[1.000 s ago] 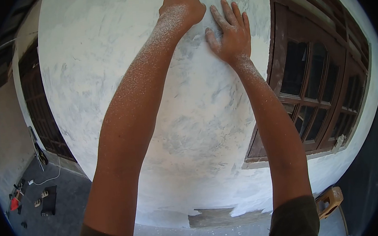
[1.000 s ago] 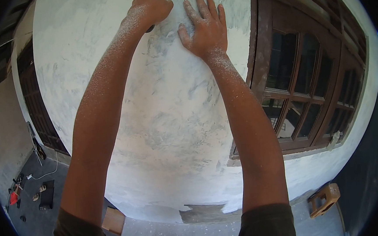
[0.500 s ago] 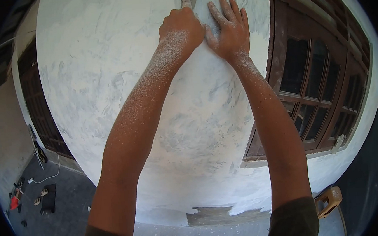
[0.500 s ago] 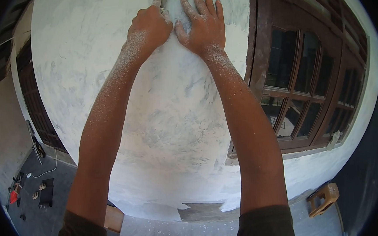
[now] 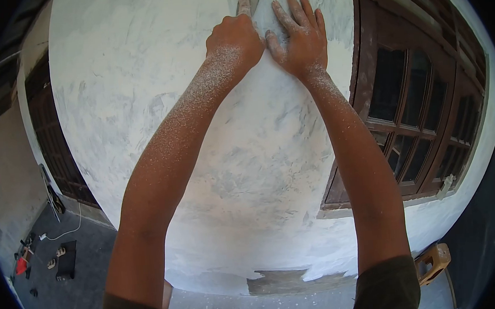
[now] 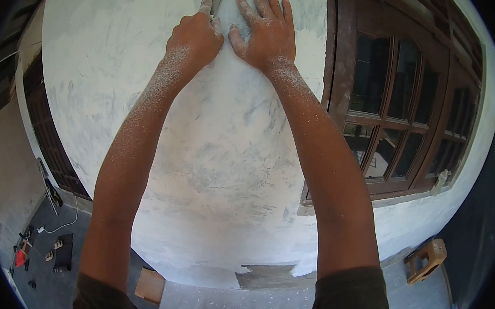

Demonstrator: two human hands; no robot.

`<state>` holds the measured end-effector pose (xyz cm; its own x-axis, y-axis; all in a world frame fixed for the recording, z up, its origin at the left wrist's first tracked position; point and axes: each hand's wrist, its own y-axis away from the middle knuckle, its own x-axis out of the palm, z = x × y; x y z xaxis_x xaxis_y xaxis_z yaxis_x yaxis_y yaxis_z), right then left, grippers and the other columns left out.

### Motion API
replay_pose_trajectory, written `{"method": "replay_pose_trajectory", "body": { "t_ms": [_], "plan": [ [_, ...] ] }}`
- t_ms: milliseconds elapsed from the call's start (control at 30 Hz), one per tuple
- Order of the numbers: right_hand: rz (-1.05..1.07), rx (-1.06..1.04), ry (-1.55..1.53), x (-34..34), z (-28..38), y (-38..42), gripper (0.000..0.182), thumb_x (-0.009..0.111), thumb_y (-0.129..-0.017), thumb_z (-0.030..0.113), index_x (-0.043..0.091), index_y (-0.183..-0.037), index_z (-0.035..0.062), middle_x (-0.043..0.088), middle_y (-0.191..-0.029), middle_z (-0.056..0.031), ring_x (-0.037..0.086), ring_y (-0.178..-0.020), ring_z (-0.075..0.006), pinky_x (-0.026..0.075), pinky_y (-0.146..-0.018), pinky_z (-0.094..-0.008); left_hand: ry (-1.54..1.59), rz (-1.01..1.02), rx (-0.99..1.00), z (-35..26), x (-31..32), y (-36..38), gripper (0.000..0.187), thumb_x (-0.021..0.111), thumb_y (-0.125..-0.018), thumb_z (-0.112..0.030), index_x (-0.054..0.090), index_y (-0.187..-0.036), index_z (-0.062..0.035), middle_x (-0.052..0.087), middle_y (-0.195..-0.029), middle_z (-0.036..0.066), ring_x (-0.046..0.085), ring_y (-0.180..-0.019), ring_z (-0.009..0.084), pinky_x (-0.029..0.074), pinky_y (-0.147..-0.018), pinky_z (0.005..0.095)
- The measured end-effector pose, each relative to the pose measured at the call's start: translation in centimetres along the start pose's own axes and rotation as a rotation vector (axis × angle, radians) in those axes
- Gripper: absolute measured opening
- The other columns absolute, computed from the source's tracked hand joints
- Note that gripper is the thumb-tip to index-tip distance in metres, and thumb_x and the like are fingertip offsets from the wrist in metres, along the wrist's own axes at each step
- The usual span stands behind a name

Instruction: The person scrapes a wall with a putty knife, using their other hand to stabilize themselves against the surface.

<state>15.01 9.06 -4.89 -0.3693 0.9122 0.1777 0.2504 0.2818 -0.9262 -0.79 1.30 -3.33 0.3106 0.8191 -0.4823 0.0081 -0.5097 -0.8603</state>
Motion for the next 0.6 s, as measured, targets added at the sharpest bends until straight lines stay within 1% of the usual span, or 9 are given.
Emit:
{"method": "replay_pose_trajectory", "body": {
  "t_ms": [100, 167, 233, 267, 300, 367, 467, 567, 600],
  "plan": [
    [0.009, -0.006, -0.017, -0.2, 0.0, -0.1, 0.064, 0.07, -0.088, 0.037, 0.056, -0.149, 0.0265, 0.039, -0.164, -0.004, 0.029, -0.154, -0.0279, 0.015, -0.128, -0.0496, 0.092, -0.074, 0.012, -0.8, -1.7, -2.9, 0.053, 0.07, -0.09, -0.027, 0.06, -0.137, -0.003, 0.07, -0.121, 0.021, 0.069, -0.116, 0.0336, 0.059, -0.094, 0.0435],
    [0.001, -0.009, -0.023, -0.2, -0.1, -0.2, 0.064, 0.071, -0.087, 0.037, 0.056, -0.149, 0.0266, 0.039, -0.164, -0.0039, 0.029, -0.154, -0.0279, 0.015, -0.128, -0.0497, 0.118, -0.082, 0.001, -1.4, -2.1, -3.3, 0.05, 0.07, -0.09, -0.026, 0.063, -0.133, -0.0011, 0.07, -0.121, 0.021, 0.069, -0.116, 0.0343, 0.058, -0.095, 0.044],
    [-0.003, -0.009, -0.039, -0.1, -0.1, -0.1, 0.064, 0.071, -0.087, 0.037, 0.056, -0.148, 0.0266, 0.04, -0.164, -0.0038, 0.029, -0.154, -0.0278, 0.016, -0.128, -0.0498, 0.108, -0.055, 0.005, -1.4, -2.0, -2.5, 0.059, 0.07, -0.09, -0.026, 0.056, -0.141, -0.0004, 0.07, -0.121, 0.022, 0.069, -0.116, 0.0349, 0.058, -0.096, 0.0445],
    [0.002, -0.013, -0.027, 0.0, -0.3, -0.1, 0.063, 0.07, -0.087, 0.036, 0.057, -0.148, 0.0266, 0.04, -0.163, -0.0039, 0.029, -0.154, -0.0279, 0.016, -0.128, -0.0499, 0.072, -0.085, -0.017, -1.6, -1.8, -0.8, 0.072, 0.07, -0.09, -0.026, 0.044, -0.151, 0.0002, 0.069, -0.122, 0.023, 0.069, -0.116, 0.035, 0.058, -0.097, 0.0446],
    [0.007, -0.011, -0.015, 0.0, -0.3, -0.1, 0.063, 0.07, -0.087, 0.036, 0.057, -0.148, 0.0266, 0.04, -0.163, -0.004, 0.029, -0.154, -0.028, 0.016, -0.128, -0.05, 0.071, -0.018, -0.034, -1.9, -1.8, 0.7, 0.08, 0.069, -0.09, -0.026, 0.033, -0.157, 0.0001, 0.068, -0.122, 0.025, 0.069, -0.116, 0.0348, 0.058, -0.097, 0.045],
    [-0.004, -0.008, -0.027, 0.1, -0.1, 0.2, 0.063, 0.07, -0.087, 0.035, 0.057, -0.148, 0.0266, 0.04, -0.163, -0.004, 0.03, -0.154, -0.0279, 0.016, -0.128, -0.0498, 0.059, -0.018, -0.025, -1.6, -1.5, 1.7, 0.079, 0.07, -0.09, -0.029, 0.037, -0.155, -0.0002, 0.069, -0.122, 0.023, 0.069, -0.116, 0.0349, 0.058, -0.096, 0.0443],
    [-0.009, -0.007, -0.031, -0.1, 0.0, 0.0, 0.063, 0.071, -0.087, 0.034, 0.057, -0.148, 0.0267, 0.041, -0.163, -0.004, 0.029, -0.154, -0.0278, 0.016, -0.128, -0.0496, 0.113, -0.06, -0.002, -1.2, -1.3, -2.3, 0.079, 0.071, -0.091, -0.033, 0.038, -0.155, -0.001, 0.069, -0.123, 0.022, 0.069, -0.115, 0.0349, 0.058, -0.096, 0.0432],
    [-0.004, 0.002, -0.04, -0.2, 0.1, -0.2, 0.063, 0.071, -0.087, 0.035, 0.057, -0.148, 0.0268, 0.041, -0.163, -0.004, 0.029, -0.154, -0.0277, 0.016, -0.128, -0.0496, 0.083, -0.084, 0.012, -1.6, -2.1, -4.2, 0.078, 0.071, -0.092, -0.037, 0.04, -0.154, -0.0016, 0.069, -0.123, 0.021, 0.069, -0.115, 0.0345, 0.058, -0.096, 0.0422],
    [0.001, 0.01, -0.05, -0.3, 0.1, -0.1, 0.063, 0.072, -0.087, 0.035, 0.057, -0.148, 0.0267, 0.041, -0.163, -0.0041, 0.029, -0.154, -0.0277, 0.016, -0.128, -0.0497, 0.057, -0.049, 0.001, -1.7, -2.1, -3.7, 0.079, 0.071, -0.093, -0.036, 0.037, -0.156, -0.0018, 0.068, -0.124, 0.022, 0.069, -0.116, 0.0341, 0.058, -0.097, 0.0423]
  ]
}}
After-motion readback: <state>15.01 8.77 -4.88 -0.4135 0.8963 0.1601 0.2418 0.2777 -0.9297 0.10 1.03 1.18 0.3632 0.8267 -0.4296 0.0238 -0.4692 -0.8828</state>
